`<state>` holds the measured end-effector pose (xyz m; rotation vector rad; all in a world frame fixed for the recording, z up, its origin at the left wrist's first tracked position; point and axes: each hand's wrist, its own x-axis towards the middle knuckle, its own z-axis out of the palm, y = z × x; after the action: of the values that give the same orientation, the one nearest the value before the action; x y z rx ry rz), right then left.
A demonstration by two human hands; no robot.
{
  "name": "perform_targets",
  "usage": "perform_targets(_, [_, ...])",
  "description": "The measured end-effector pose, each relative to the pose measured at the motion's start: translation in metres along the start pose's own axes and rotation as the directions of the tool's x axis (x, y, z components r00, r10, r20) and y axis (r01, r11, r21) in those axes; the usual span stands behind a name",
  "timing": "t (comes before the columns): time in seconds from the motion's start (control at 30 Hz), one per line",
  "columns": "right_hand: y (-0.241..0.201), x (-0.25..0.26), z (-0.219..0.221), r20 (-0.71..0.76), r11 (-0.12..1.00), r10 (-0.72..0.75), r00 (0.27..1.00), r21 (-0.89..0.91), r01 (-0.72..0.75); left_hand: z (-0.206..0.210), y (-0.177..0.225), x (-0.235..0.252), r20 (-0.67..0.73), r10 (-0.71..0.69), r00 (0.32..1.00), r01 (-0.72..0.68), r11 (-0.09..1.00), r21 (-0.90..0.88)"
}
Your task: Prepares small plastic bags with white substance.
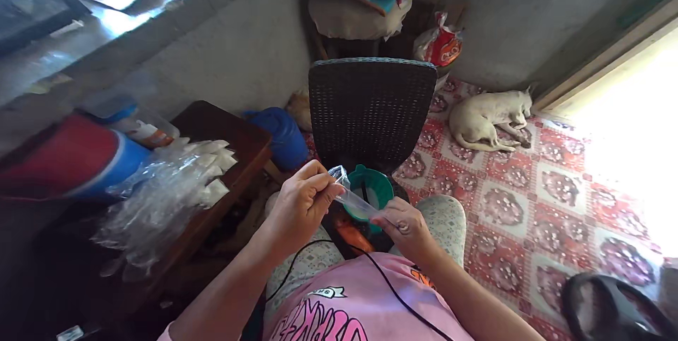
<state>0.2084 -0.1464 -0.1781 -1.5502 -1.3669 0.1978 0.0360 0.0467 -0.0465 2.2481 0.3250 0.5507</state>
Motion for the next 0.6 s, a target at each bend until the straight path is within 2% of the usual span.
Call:
perform_targets(0.03, [0.002,-0.003,-0.001,0.04,1.0,-0.004,0.999,0.003,0.004,0.002,0.0,0.0,0.001,0.003,1.0,-0.003,1.0,-0.02])
perform_targets(0.1, [0.001,-0.007,-0.007,0.226,0.999,0.051,0.973,-0.018,-0.048,0.004,-0.001,0.0,0.018,0.034,0.999,-0.033,0.999,-0.039])
perform_targets(0.17, [-0.01,0.001,-0.023,0.414,0.99,0.136,0.9,-0.017,-0.141,0.001,0.001,0.0,0.054,0.113,0.992,-0.115,0.993,0.039])
perform_targets(0.2, [-0.017,0.008,-0.032,0.443,0.982,0.157,0.883,0.028,-0.188,-0.001,0.002,0.0,0.088,0.146,0.985,-0.154,0.984,0.089])
perform_targets(0.23, [-0.024,0.016,-0.042,0.431,0.968,0.16,0.888,0.107,-0.226,0.0,0.003,-0.001,0.13,0.172,0.976,-0.188,0.974,0.124])
perform_targets(0.3, [-0.038,0.032,-0.056,0.295,0.935,0.16,0.942,0.261,-0.241,0.006,0.005,-0.004,0.213,0.209,0.954,-0.247,0.955,0.167])
perform_targets(0.37, [-0.056,0.045,-0.057,0.124,0.892,0.252,0.96,0.354,-0.28,0.016,0.008,-0.006,0.279,0.246,0.928,-0.301,0.938,0.172])
perform_targets(0.4, [-0.063,0.05,-0.055,0.095,0.865,0.305,0.948,0.389,-0.317,0.021,0.009,-0.006,0.301,0.266,0.916,-0.324,0.932,0.161])
perform_targets(0.5, [-0.073,0.055,-0.041,0.175,0.796,0.386,0.906,0.432,-0.423,0.032,0.007,-0.006,0.306,0.321,0.896,-0.37,0.922,0.118])
perform_targets(0.6, [-0.07,0.052,-0.027,0.185,0.772,0.384,0.905,0.473,-0.424,0.039,0.001,-0.012,0.19,0.314,0.93,-0.329,0.943,0.048])
